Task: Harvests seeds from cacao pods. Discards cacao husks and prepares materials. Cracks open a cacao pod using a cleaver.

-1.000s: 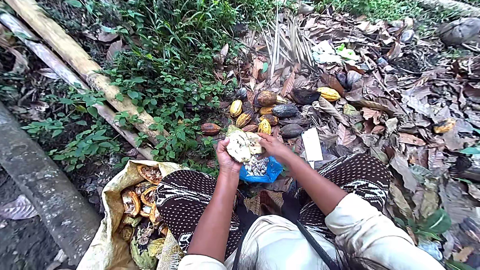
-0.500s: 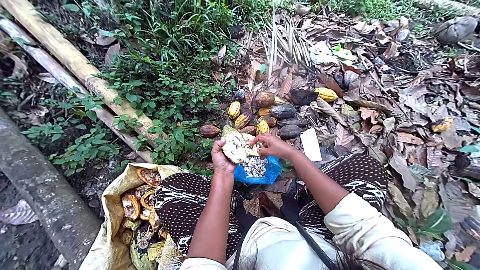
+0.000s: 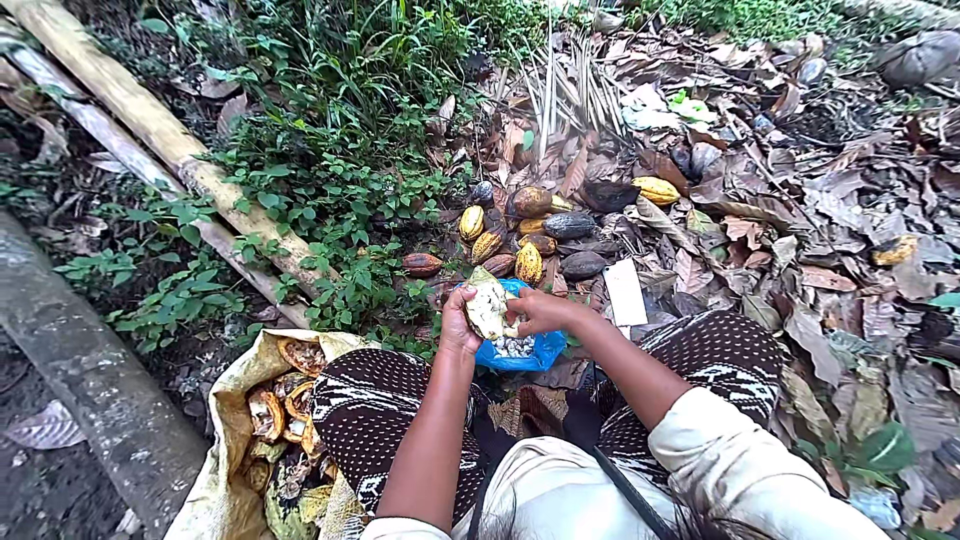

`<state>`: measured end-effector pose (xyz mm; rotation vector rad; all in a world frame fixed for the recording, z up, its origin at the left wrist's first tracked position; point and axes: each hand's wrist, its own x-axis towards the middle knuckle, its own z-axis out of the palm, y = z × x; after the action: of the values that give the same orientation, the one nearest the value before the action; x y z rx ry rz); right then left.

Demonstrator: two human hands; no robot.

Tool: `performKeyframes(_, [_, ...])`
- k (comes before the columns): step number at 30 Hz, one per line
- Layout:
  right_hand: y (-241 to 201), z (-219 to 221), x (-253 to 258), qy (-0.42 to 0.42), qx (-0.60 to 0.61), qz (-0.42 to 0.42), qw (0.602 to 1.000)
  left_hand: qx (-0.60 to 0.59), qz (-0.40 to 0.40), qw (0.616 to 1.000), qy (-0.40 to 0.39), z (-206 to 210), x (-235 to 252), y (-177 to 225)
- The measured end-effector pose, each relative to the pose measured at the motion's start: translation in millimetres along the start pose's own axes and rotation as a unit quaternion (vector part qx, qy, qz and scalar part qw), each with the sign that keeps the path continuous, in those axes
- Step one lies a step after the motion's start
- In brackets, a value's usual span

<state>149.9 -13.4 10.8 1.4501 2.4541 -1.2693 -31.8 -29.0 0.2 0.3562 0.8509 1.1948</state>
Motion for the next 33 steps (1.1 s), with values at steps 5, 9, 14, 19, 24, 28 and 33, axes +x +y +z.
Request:
performKeyframes(5, [0.2,-5.5,-6.7,-0.034,0.040,-0.019,0.998,-0.014,0.004,1.000,0.018,-0.2,-2.3,4.1])
performKeyframes(9, [3.6,0.9,-4.8,0.024,0.043,-0.011,0.999,-0.041,0.017,0.999,-0.021,-5.4,-0.6,5.7])
performKeyframes(14, [13.2,8.2,1.0,0.092,0.102,-0.025,0.990,-0.064,0.000,0.997,-0.035,-8.1,1.8,1.8])
performKeyframes(19, [11.6,15.2,3.9,0.094,0.077,-0.016,0.992,-0.050,0.010,0.998,0.020,-6.2,5.9,-3.0])
performKeyframes(24, [6.0,20.2,4.5,0.086,0.050,0.016,0.995,-0.052,0.008,0.998,0.032,-5.9,7.4,-2.1])
performKeyframes(28, [7.1,21.1,6.7,0.100,0.022,0.016,0.995,-0.082,-0.005,0.996,0.023,-12.0,12.3,-4.3])
performKeyframes(33, [15.7,22.5,7.9,0.176,0.019,-0.049,0.983,-0.117,-0.006,0.993,0.024,-15.0,14.3,-0.5])
